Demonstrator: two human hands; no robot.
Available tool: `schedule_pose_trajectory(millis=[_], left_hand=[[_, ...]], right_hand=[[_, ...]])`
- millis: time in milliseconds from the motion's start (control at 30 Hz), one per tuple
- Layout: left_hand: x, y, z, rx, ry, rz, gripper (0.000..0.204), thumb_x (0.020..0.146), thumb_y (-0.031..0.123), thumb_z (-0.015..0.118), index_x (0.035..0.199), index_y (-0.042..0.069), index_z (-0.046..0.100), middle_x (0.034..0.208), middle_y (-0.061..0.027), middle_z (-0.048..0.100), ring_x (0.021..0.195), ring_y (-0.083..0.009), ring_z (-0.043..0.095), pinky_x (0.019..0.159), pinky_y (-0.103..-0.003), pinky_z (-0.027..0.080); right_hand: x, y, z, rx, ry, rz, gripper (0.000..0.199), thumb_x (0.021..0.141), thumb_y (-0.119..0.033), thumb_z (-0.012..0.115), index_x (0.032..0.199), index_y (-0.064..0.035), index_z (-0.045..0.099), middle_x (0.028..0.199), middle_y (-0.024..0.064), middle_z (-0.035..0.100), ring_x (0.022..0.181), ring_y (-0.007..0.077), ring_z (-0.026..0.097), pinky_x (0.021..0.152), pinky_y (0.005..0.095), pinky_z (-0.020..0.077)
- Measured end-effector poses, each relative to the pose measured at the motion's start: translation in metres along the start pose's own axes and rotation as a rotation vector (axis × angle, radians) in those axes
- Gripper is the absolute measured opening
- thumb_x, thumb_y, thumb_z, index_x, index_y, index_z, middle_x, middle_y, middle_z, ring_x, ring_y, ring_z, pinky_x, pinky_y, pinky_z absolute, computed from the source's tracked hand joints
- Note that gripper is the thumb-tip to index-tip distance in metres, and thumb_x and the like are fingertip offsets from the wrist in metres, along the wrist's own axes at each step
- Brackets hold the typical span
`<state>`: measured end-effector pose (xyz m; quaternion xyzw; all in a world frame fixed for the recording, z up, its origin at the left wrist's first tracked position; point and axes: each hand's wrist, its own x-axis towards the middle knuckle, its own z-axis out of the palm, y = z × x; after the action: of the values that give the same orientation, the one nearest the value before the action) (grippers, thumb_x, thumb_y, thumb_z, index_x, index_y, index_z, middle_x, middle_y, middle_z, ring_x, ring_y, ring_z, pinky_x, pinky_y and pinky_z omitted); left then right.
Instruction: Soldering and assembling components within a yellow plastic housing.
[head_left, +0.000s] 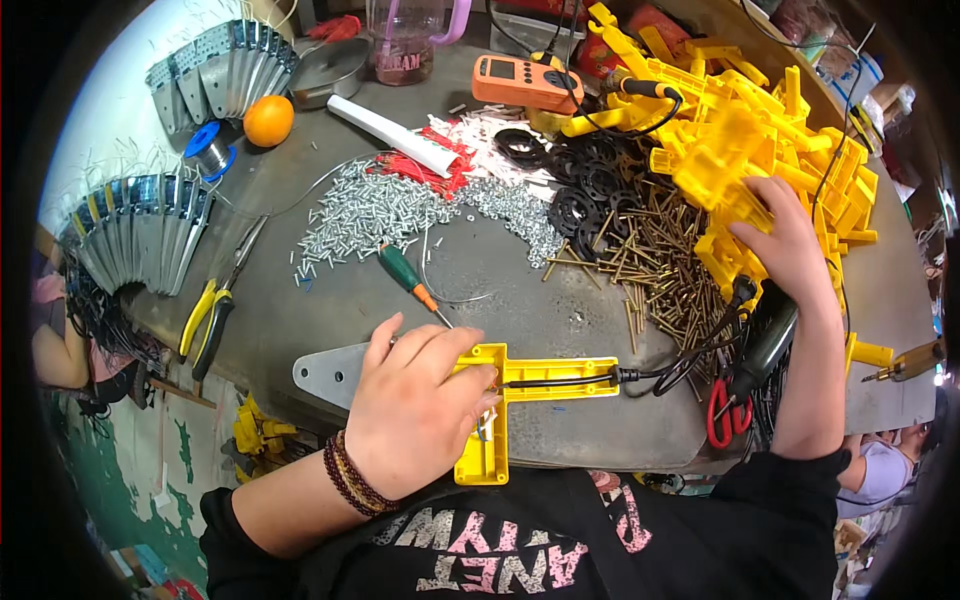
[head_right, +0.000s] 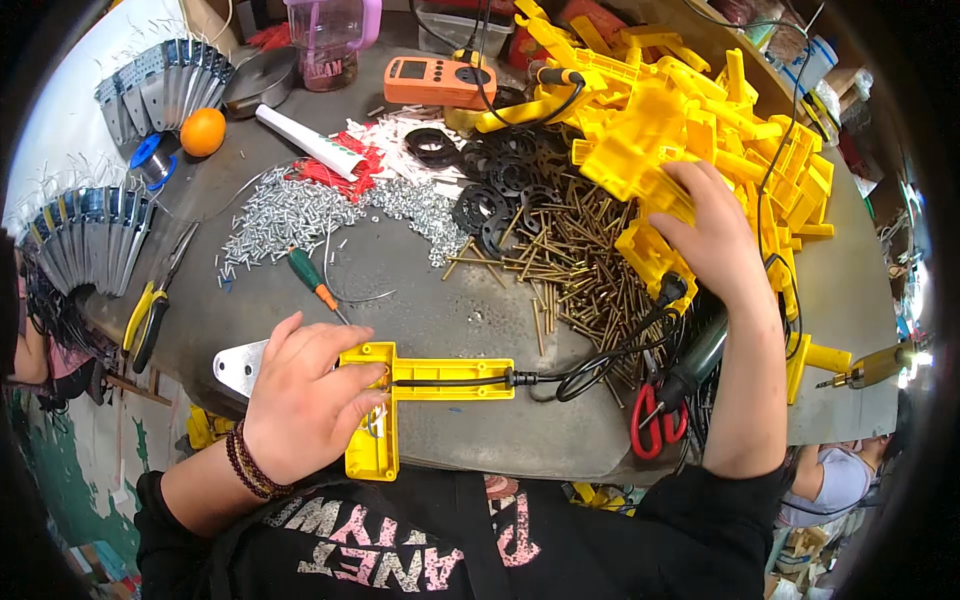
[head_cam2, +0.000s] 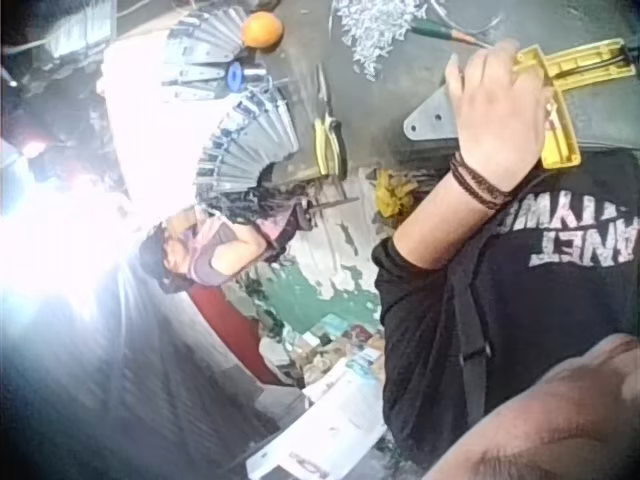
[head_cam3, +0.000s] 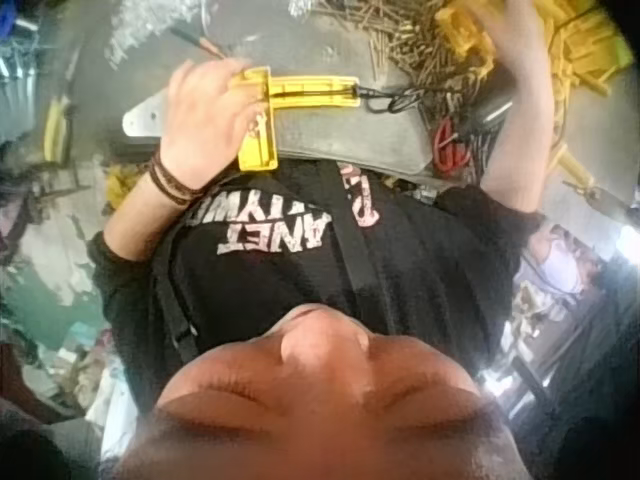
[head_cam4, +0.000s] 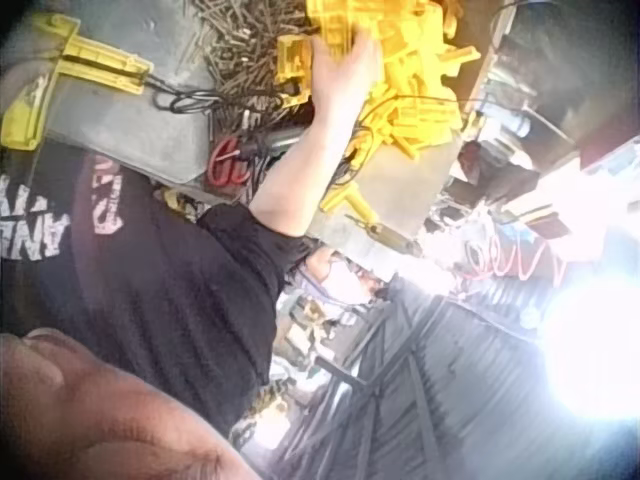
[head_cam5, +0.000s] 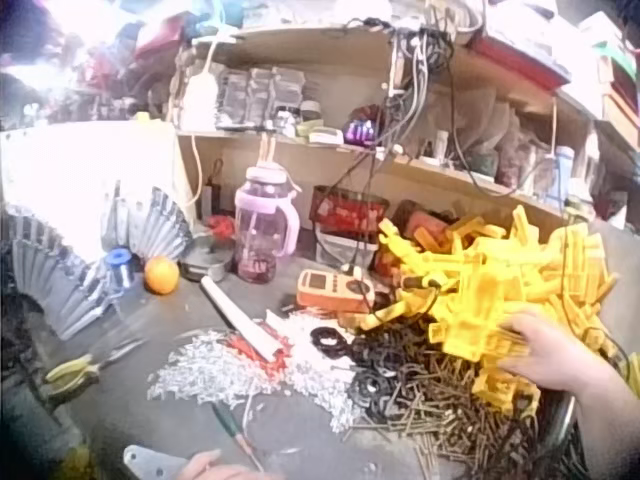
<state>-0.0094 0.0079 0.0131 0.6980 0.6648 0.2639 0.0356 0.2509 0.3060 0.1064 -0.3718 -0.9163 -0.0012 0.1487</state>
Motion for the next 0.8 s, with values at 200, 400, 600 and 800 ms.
schedule_pose_trajectory(millis=[200,400,600,800], left_hand=[[0.001,0.007,-0.002,0.06,0.003,0.003,0.023,0.075,0.016,0.075,0.097,0.01,0.07,0.122,-0.0064,0.06,0.112,-0.0253,0.056,0.105,-0.055,0.031],[-0.002,0.001,0.002,0.021,0.048,0.039,0.023,0.072,0.013,0.076,0.094,0.012,0.071,0.123,-0.006,0.06,0.112,-0.0258,0.056,0.104,-0.055,0.031],[-0.007,-0.001,0.001,0.004,0.064,0.049,0.028,0.071,0.011,0.076,0.098,0.013,0.069,0.118,-0.004,0.063,0.108,-0.0271,0.057,0.102,-0.053,0.033],[-0.005,-0.019,-0.012,-0.474,0.276,-0.069,0.026,0.088,0.011,0.066,0.111,0.004,0.06,0.109,-0.0161,0.065,0.104,-0.0344,0.061,0.093,-0.04,0.046]], right_hand=[[-0.092,-0.05,0.014,1.267,-0.315,0.15,0.04,0.086,-0.022,0.073,0.113,-0.0045,0.051,0.098,0.0108,0.06,0.084,0.014,0.06,0.071,0.0295,0.0518],[-0.111,-0.138,0.074,1.38,0.168,0.063,0.05,0.09,-0.039,0.07,0.119,-0.0082,0.043,0.089,0.0031,0.052,0.082,0.0164,0.053,0.082,0.04,0.0466],[-0.111,-0.135,0.076,1.11,-0.001,-0.038,0.039,0.086,-0.023,0.073,0.114,-0.0029,0.054,0.097,0.0067,0.06,0.089,0.0209,0.059,0.078,0.0321,0.0478],[-0.096,-0.146,0.096,0.356,-0.094,-0.411,0.055,0.075,-0.028,0.079,0.121,-0.0063,0.057,0.109,0.0116,0.059,0.103,0.0332,0.054,0.091,0.0408,0.0436]])
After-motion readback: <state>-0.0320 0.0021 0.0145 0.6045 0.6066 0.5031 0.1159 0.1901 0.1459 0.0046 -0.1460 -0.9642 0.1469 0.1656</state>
